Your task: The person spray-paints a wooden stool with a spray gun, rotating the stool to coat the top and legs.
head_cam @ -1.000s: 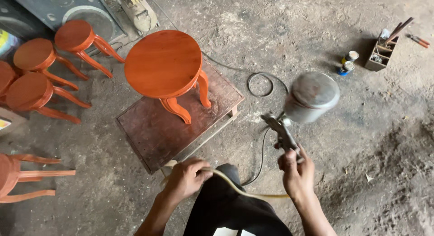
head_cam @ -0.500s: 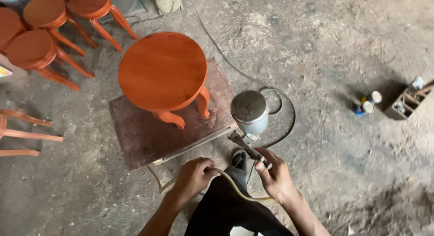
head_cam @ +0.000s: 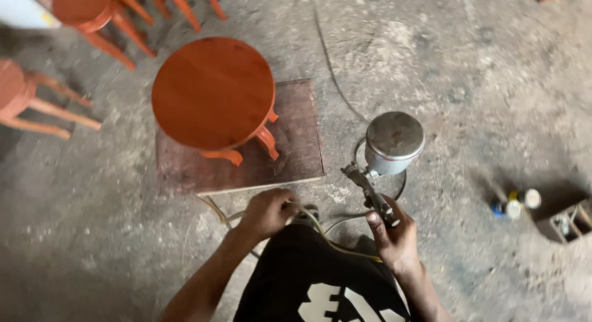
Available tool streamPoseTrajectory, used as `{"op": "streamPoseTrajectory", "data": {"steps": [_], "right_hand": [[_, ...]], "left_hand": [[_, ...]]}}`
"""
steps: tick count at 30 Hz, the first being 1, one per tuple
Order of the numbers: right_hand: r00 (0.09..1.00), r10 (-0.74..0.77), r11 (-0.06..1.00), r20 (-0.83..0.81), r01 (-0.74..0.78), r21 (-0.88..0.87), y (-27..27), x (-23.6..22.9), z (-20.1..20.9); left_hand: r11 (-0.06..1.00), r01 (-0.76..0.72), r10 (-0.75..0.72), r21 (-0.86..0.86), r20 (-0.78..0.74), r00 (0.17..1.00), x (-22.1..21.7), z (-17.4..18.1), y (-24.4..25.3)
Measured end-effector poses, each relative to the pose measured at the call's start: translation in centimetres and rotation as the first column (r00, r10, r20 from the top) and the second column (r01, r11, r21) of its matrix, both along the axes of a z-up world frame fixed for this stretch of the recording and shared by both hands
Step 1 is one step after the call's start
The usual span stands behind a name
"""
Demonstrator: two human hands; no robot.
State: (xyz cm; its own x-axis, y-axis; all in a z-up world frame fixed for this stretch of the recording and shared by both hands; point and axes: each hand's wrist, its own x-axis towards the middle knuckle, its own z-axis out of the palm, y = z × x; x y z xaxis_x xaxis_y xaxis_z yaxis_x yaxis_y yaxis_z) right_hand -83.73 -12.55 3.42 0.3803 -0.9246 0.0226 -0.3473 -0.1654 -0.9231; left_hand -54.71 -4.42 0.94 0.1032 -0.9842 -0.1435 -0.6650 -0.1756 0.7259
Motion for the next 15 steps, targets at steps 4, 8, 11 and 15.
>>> {"op": "streamPoseTrajectory", "data": {"steps": [4,8,11,15], "right_hand": [[0.993,0.090,0.991,0.076,-0.097,0.092,-3.5,-1.8,-1.6],[0.961,0.276,0.960,0.004,-0.276,0.047,-5.0,-4.8,-2.3],[0.918,0.390,0.918,-0.070,-0.382,0.105,-5.4,-6.2,-1.5],[0.821,0.533,0.840,-0.204,-0.487,0.238,-3.2,-7.6,-1.4]], "left_hand": [[0.970,-0.222,0.230,-0.096,0.087,0.969,-3.7,0.2,2.7],[0.913,-0.352,0.372,-0.205,0.070,0.926,-11.7,2.0,7.4],[0.879,-0.403,0.428,-0.255,0.047,0.903,-17.7,4.4,9.6],[0.788,-0.466,0.552,-0.401,0.128,0.824,-24.7,6.4,11.1]]}}
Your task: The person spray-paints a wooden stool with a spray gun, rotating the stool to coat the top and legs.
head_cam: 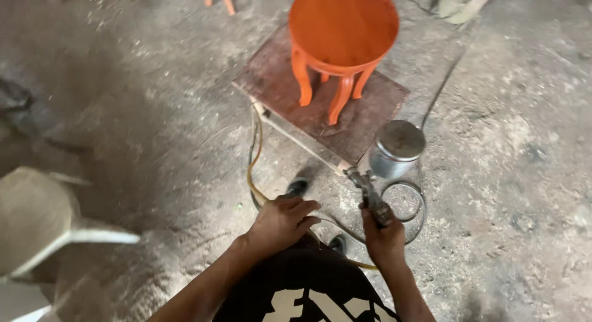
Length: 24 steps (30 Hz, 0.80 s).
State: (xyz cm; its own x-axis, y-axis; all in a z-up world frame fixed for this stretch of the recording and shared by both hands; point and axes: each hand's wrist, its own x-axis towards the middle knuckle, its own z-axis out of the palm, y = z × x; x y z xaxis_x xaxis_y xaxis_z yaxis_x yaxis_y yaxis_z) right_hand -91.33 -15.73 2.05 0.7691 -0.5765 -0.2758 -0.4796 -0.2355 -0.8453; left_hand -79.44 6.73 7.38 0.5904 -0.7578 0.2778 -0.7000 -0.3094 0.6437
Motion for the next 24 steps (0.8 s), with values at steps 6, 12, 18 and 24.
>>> {"op": "streamPoseTrajectory", "data": {"steps": [6,12,18,24], "right_hand": [[0.947,0.250,0.960,0.204,-0.270,0.079,6.0,-1.1,-2.2],[0.948,0.258,0.927,0.184,-0.297,0.228,10.7,0.2,-4.5],[0.931,0.144,0.937,0.336,-0.237,0.256,20.2,4.2,-9.1],[0.978,0.052,0.972,0.204,-0.097,0.216,25.6,6.1,-13.0]], "left_hand": [[0.999,0.047,-0.050,0.022,0.147,0.988,-3.1,0.6,0.6],[0.992,0.113,-0.107,-0.062,0.094,0.990,-0.9,-0.9,5.1],[0.960,0.270,-0.268,0.073,-0.035,0.963,5.7,-2.2,13.5],[0.929,0.366,-0.367,0.056,0.004,0.930,10.5,-7.8,16.6]]}}
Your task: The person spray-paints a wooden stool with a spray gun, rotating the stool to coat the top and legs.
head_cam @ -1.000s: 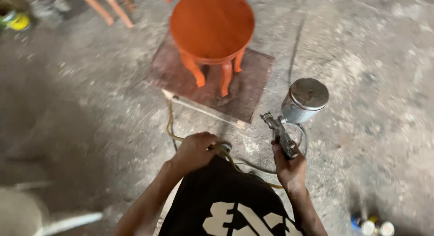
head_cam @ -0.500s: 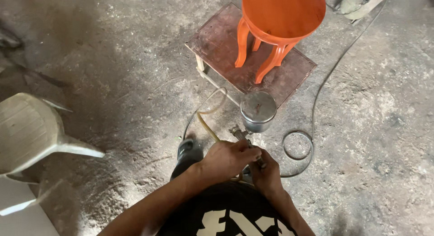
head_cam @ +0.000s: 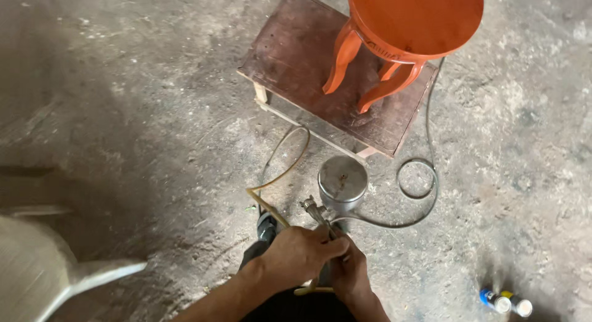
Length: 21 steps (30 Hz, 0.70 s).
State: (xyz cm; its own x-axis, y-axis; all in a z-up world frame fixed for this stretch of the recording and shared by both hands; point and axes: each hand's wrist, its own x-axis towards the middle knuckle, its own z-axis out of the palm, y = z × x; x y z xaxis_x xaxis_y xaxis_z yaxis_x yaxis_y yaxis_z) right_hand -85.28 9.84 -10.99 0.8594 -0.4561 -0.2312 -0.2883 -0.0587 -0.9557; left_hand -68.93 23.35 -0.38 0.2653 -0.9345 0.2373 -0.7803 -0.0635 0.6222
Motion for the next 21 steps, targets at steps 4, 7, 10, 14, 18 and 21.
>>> {"op": "streamPoseTrajectory", "data": {"steps": [4,7,10,14,18,21], "right_hand": [[0.880,-0.474,0.413,0.006,0.216,0.885,-1.5,3.0,-6.6],[0.946,-0.265,0.871,0.185,0.317,-0.376,-5.2,6.8,-10.8],[0.911,-0.295,0.795,0.287,0.401,-0.455,-9.9,12.0,-14.0],[0.835,-0.359,0.840,0.417,0.484,-0.246,-14.5,18.5,-16.1],[0.803,-0.259,0.867,0.537,0.438,-0.237,-16.2,21.5,-14.6],[0.777,-0.240,0.870,0.582,0.438,-0.226,-15.7,22.6,-12.1]], "left_hand": [[0.963,0.050,-0.042,0.266,-0.036,0.998,3.1,-3.2,-2.0],[0.924,0.026,0.024,0.381,-0.127,0.992,5.4,-6.3,-2.1],[0.956,-0.032,0.070,0.290,-0.122,0.990,7.2,-10.5,-1.0],[0.962,-0.265,0.271,0.066,-0.128,0.954,7.0,-14.5,0.6],[0.887,-0.411,0.457,0.212,-0.258,0.852,6.5,-16.7,0.8],[0.873,-0.459,0.486,0.164,-0.231,0.843,6.3,-17.1,0.6]]}}
